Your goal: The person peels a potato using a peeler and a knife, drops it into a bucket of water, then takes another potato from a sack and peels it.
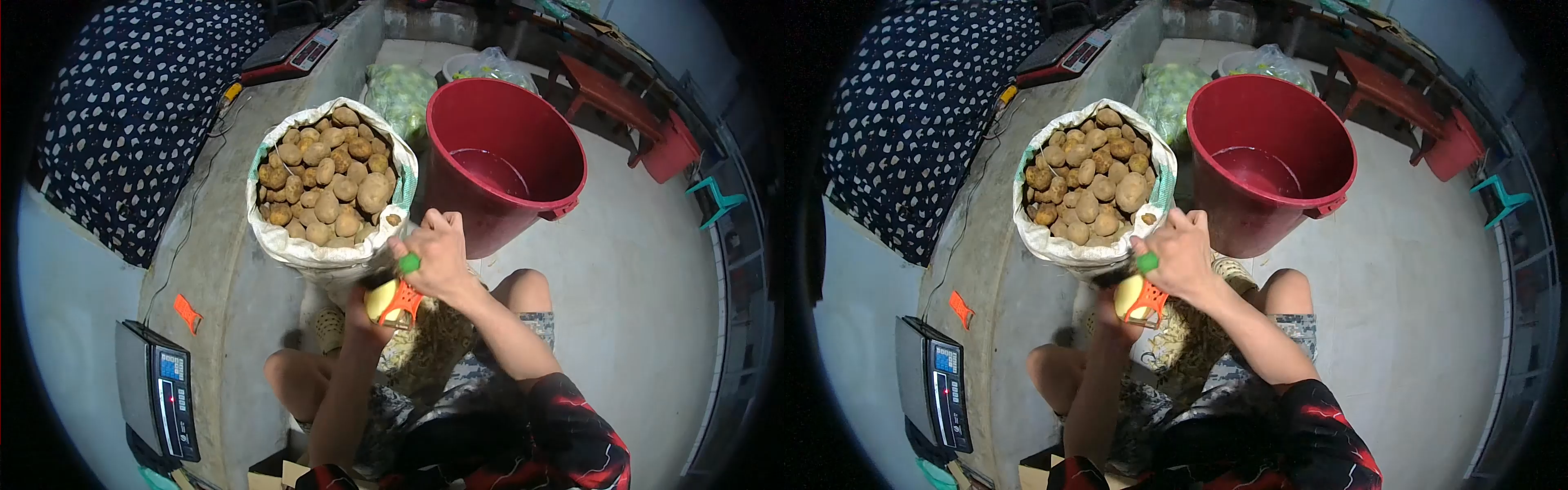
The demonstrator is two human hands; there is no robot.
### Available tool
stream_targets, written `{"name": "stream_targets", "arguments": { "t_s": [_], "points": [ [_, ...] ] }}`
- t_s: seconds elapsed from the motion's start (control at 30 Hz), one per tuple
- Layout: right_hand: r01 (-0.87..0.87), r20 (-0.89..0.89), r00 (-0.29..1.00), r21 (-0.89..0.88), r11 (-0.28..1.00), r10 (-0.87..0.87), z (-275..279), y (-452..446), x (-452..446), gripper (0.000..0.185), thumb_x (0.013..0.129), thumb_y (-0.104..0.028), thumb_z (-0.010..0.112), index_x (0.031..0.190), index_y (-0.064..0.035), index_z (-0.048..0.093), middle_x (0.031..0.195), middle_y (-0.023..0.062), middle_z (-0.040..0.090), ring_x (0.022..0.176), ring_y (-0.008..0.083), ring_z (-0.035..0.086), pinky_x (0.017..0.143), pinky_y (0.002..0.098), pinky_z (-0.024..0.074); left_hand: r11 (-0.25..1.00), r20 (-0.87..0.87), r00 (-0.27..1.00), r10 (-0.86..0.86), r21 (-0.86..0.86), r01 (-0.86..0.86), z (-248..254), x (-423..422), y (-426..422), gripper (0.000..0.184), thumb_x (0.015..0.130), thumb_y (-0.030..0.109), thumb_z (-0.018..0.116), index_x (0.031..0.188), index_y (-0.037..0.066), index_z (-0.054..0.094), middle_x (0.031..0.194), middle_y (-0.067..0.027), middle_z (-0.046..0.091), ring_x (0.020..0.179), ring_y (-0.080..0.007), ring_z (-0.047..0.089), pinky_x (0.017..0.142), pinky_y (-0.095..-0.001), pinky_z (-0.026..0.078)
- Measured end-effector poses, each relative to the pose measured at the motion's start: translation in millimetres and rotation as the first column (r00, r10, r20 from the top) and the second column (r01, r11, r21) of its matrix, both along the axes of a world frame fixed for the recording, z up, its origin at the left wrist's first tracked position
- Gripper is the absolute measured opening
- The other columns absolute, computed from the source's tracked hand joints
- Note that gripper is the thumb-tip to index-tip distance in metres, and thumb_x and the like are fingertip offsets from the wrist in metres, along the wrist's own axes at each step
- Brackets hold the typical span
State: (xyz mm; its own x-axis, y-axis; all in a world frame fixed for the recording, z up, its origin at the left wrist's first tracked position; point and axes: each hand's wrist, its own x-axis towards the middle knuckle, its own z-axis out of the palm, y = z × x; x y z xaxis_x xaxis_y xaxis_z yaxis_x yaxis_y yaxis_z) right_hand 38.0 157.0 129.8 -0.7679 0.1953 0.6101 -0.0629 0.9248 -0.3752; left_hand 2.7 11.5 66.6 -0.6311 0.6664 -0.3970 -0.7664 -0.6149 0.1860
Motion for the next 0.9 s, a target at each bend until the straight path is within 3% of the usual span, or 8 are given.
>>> {"name": "stream_targets", "arguments": {
  "t_s": [0.07,0.17,0.33,0.53,0.6,0.67,0.8,0.9],
  "points": [
    [-0.032,0.001,0.999,0.094,0.995,0.032,-3.2,2.5,-1.1,0.028,0.085,-0.025,0.063,0.063,-0.0086,0.070,0.062,0.0103,0.052,0.070,0.0257,0.049,0.073,0.0407,0.0341,0.999,0.004,1.000,0.026,-0.046,-0.026,0.0,3.3,-8.4,0.039,0.093,0.026,0.048,0.121,0.001,0.053,0.111,-0.0198,0.063,0.093,-0.0333,0.067,0.082,-0.0429,0.058],
    [0.163,0.024,0.987,-0.112,0.980,-0.161,-41.8,41.4,-21.3,0.031,0.086,-0.026,0.063,0.060,-0.0086,0.066,0.061,0.0112,0.049,0.067,0.0271,0.047,0.070,0.0414,0.0339,0.866,-0.290,0.837,-0.464,0.048,0.497,-30.8,-14.3,-27.3,0.043,0.083,0.023,0.059,0.117,-0.001,0.052,0.101,-0.0182,0.064,0.086,-0.0321,0.067,0.068,-0.0453,0.059],
    [0.163,0.245,0.967,-0.376,0.912,-0.072,-35.1,44.0,-19.0,0.039,0.089,-0.026,0.061,0.055,-0.0056,0.060,0.057,0.0131,0.048,0.067,0.0279,0.046,0.069,0.0422,0.0333,0.902,-0.229,0.881,-0.415,0.025,0.431,-29.1,-13.0,-27.9,0.039,0.086,0.024,0.055,0.116,-0.001,0.052,0.101,-0.0168,0.064,0.084,-0.0293,0.065,0.071,-0.0427,0.058],
    [0.022,-0.023,1.000,0.148,0.989,-0.019,5.5,-5.2,-0.7,0.034,0.084,-0.025,0.064,0.055,-0.0085,0.062,0.059,0.0061,0.058,0.073,0.0217,0.048,0.072,0.0400,0.0327,0.987,-0.125,0.979,-0.160,-0.027,0.158,-27.8,-5.8,-18.6,0.039,0.089,0.026,0.054,0.118,0.000,0.053,0.109,-0.0160,0.063,0.101,-0.0304,0.062,0.093,-0.0455,0.050],
    [0.069,0.030,0.997,0.087,0.994,-0.072,-13.0,16.4,-12.1,0.034,0.084,-0.026,0.064,0.056,-0.0071,0.063,0.057,0.0084,0.055,0.074,0.0245,0.050,0.071,0.0409,0.0336,0.985,-0.152,0.974,-0.167,-0.068,0.159,-27.2,-5.6,-23.9,0.039,0.088,0.024,0.056,0.118,0.000,0.053,0.108,-0.0158,0.063,0.100,-0.0298,0.062,0.092,-0.0450,0.051],
    [0.221,0.174,0.965,-0.139,0.965,-0.196,-37.9,48.9,-23.8,0.026,0.080,-0.024,0.065,0.059,-0.0073,0.066,0.059,0.0105,0.053,0.075,0.0275,0.052,0.071,0.0416,0.0346,0.841,-0.325,0.788,-0.522,-0.044,0.539,-30.8,-15.1,-34.8,0.042,0.083,0.023,0.059,0.116,-0.001,0.052,0.102,-0.0161,0.063,0.092,-0.0301,0.065,0.085,-0.0446,0.055],
    [0.278,0.334,0.932,-0.411,0.868,-0.140,-51.1,60.6,-21.5,0.017,0.076,-0.021,0.064,0.066,-0.0094,0.071,0.065,0.0113,0.054,0.075,0.0296,0.053,0.071,0.0414,0.0350,0.934,-0.131,0.925,-0.357,-0.048,0.354,-26.8,-4.9,-26.5,0.038,0.080,0.025,0.061,0.110,0.002,0.056,0.097,-0.0146,0.063,0.084,-0.0288,0.064,0.079,-0.0470,0.056],
    [0.074,0.003,0.997,-0.143,0.987,-0.075,-24.9,18.4,-10.7,0.034,0.081,-0.021,0.066,0.054,-0.0038,0.057,0.054,0.0105,0.047,0.063,0.0281,0.047,0.067,0.0428,0.0339,0.977,-0.081,0.974,-0.212,0.016,0.214,-47.8,-7.1,-26.2,0.045,0.090,0.036,0.051,0.118,0.001,0.056,0.110,-0.0157,0.063,0.103,-0.0315,0.061,0.091,-0.0488,0.050]
  ]
}}
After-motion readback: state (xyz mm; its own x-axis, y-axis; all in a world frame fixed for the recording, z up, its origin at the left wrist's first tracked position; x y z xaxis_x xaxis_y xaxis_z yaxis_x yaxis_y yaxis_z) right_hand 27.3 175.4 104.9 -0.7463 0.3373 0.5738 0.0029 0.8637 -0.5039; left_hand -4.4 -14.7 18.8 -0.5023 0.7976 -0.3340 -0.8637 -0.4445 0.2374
